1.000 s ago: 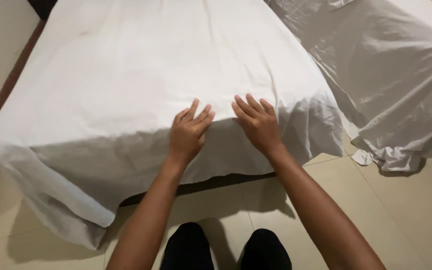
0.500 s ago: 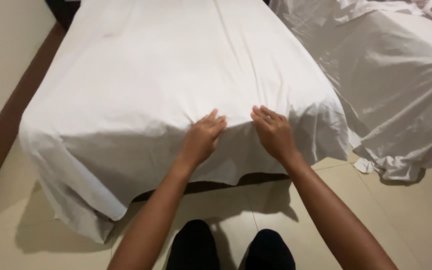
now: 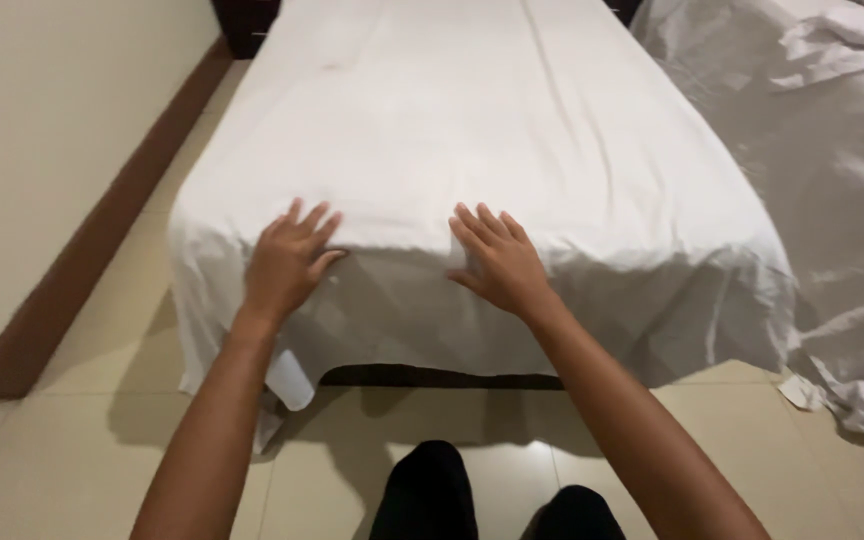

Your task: The person spreads a white fitted sheet over a mattress, smoothing the fabric and tucking the edges under the mattress. The person works around the perimeter of the bed to ensure the sheet is taut and properly aligned.

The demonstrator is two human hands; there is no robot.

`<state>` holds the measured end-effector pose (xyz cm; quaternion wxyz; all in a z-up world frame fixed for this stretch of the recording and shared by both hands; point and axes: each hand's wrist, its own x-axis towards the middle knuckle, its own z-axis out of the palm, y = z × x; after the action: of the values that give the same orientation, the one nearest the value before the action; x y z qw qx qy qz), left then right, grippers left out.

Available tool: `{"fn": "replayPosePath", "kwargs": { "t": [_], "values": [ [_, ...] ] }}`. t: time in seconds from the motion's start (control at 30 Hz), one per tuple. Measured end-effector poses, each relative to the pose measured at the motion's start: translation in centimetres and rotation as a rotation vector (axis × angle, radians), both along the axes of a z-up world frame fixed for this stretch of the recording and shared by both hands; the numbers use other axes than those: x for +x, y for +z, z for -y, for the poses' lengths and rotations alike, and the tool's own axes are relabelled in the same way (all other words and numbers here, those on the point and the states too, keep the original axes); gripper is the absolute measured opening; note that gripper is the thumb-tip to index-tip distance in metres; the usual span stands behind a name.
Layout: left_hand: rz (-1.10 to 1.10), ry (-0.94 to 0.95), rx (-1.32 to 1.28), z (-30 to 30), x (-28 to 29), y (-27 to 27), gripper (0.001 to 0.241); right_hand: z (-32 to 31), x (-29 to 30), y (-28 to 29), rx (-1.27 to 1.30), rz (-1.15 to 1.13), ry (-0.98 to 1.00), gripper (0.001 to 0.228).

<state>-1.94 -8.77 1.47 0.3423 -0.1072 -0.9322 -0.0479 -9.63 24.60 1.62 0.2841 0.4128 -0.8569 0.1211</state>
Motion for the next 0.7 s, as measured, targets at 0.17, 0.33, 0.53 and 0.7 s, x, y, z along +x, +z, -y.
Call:
{"fn": "replayPosePath", "kwargs": {
  "t": [0.17,0.33,0.53,0.7],
  "values": [
    [-0.129,-0.084,-0.011,0.2,0.0,-0.7,0.038,4.2,-1.1,-1.6,0.016,-0.117,-0.087,0.067],
    [-0.168,-0.181,0.122,-0.3,0.0,-1.3,0.024,4.3,-0.6,-1.6,0.01,-0.18,-0.102,0.048],
    [-0.226,-0.226,0.301,-0.8,1.6,-2.0,0.025,4.3,-0.3,-2.0,-0.105,-0.041,0.129,0.032],
    [-0.158,-0.163,0.256,-0.5,2.5,-1.4,0.024,5.8,0.5,-1.7,-0.053,-0.014,0.049,0.036]
  ]
}}
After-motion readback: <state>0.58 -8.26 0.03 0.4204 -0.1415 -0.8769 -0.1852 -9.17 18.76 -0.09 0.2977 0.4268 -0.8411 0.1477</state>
